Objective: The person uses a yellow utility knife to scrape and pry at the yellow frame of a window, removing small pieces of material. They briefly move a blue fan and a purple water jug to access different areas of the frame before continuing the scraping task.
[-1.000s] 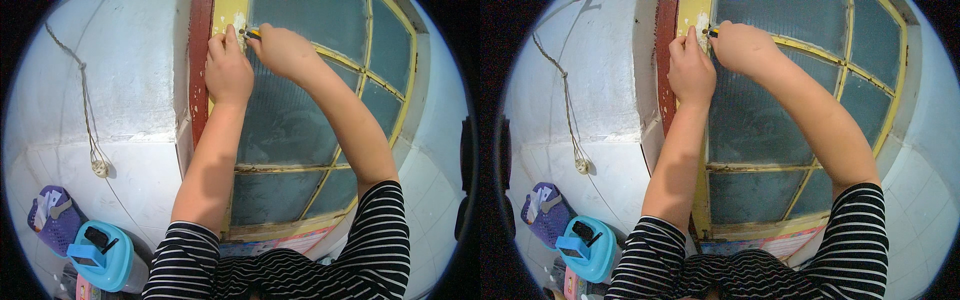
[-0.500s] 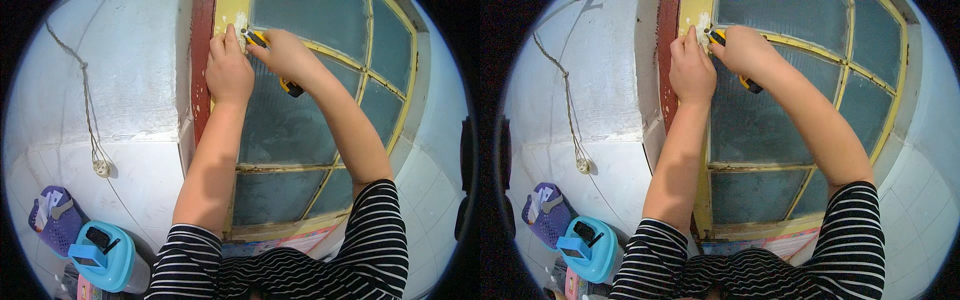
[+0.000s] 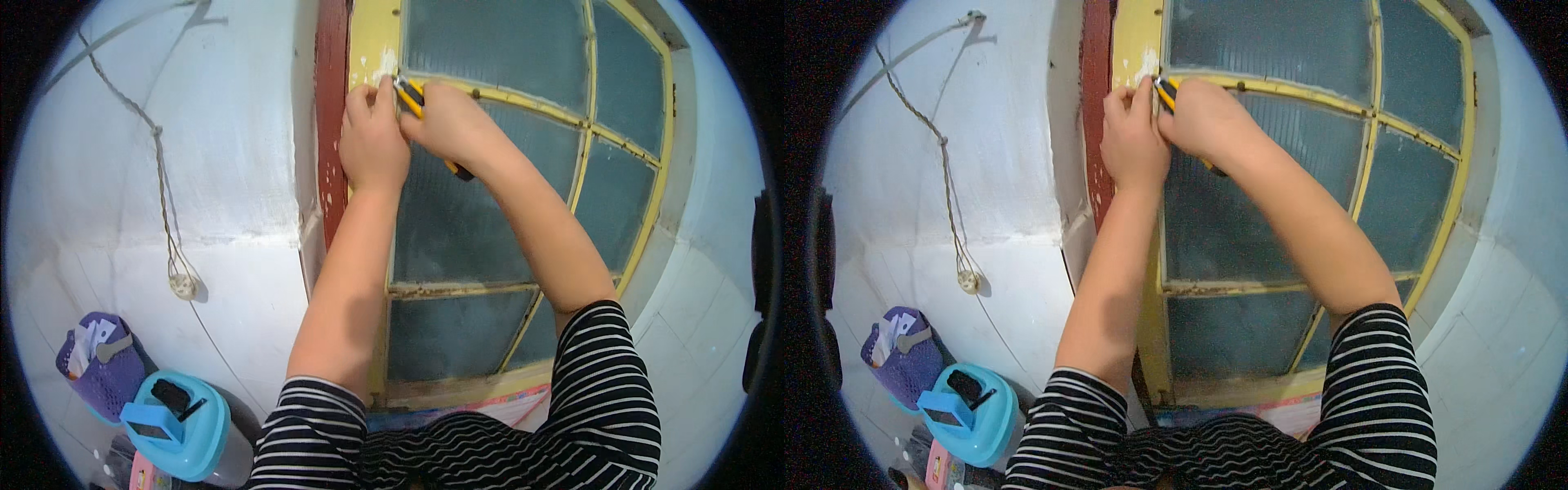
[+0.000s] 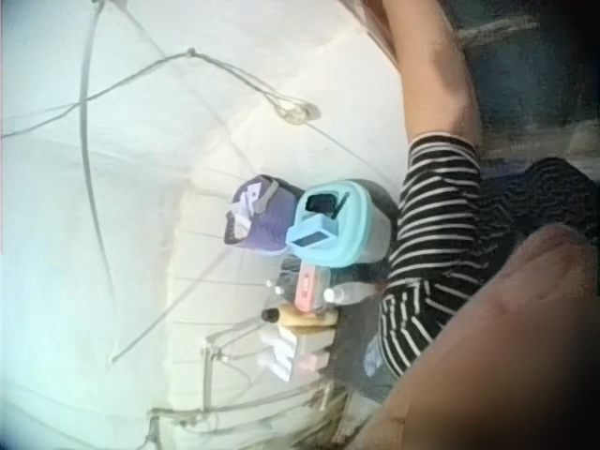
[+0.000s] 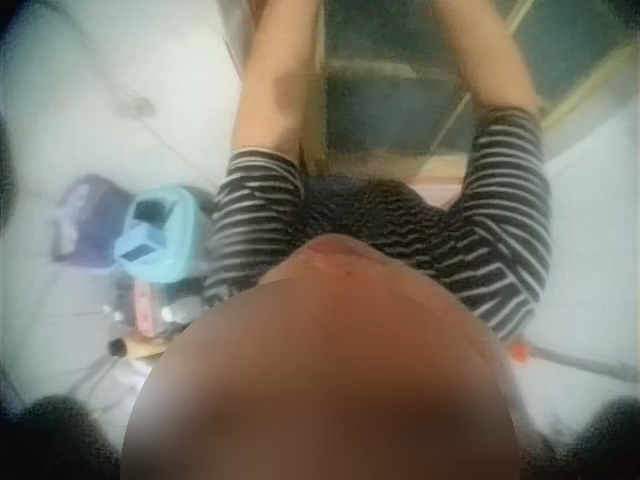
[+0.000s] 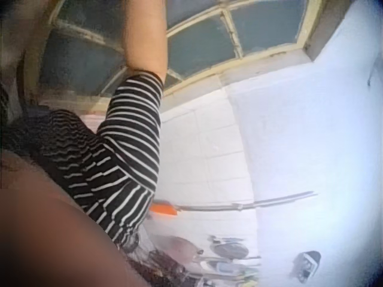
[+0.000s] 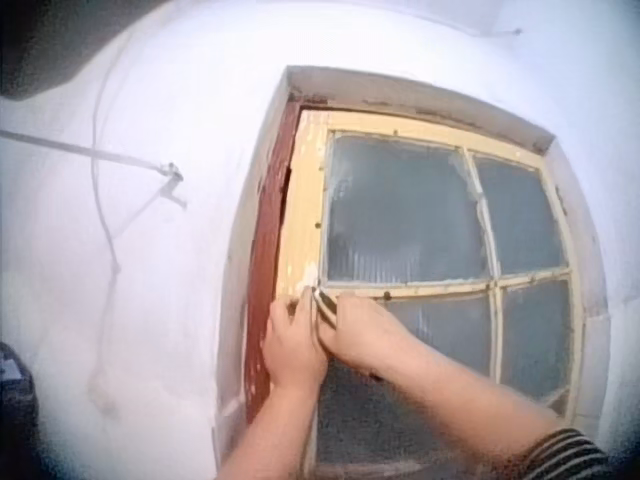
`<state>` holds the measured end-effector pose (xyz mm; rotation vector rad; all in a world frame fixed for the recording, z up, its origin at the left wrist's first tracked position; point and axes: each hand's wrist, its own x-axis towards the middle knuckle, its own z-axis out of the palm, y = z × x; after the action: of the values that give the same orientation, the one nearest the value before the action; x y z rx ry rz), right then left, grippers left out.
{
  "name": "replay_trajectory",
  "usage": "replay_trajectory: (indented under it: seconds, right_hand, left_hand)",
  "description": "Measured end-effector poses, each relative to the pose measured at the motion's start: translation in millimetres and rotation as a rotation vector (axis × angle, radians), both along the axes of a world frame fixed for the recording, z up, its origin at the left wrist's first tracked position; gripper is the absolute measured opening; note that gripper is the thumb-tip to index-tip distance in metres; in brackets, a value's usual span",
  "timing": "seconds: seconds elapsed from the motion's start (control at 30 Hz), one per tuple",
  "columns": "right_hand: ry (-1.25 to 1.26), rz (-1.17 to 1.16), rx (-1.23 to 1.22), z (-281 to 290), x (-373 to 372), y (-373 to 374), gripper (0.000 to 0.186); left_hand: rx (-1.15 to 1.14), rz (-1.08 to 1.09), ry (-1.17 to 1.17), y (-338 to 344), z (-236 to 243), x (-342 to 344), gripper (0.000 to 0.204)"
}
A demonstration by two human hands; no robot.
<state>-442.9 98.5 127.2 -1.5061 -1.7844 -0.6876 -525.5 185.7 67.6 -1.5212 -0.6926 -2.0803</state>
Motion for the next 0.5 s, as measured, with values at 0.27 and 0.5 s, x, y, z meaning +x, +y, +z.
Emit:
replay_trajectory:
  seconds: [0.27, 0.5]
  right_hand:
    - [-0.144, -0.050, -0.049, 7, 23, -24, 0.043]
    - [0.142, 0.074, -0.030, 6, 29, -47, 0.044]
  left_hand:
    - [-0.027, -0.023, 0.012, -7, -5, 3, 0.045]
    - [-0.024, 0.030, 0.009, -8, -2, 2, 0.044]
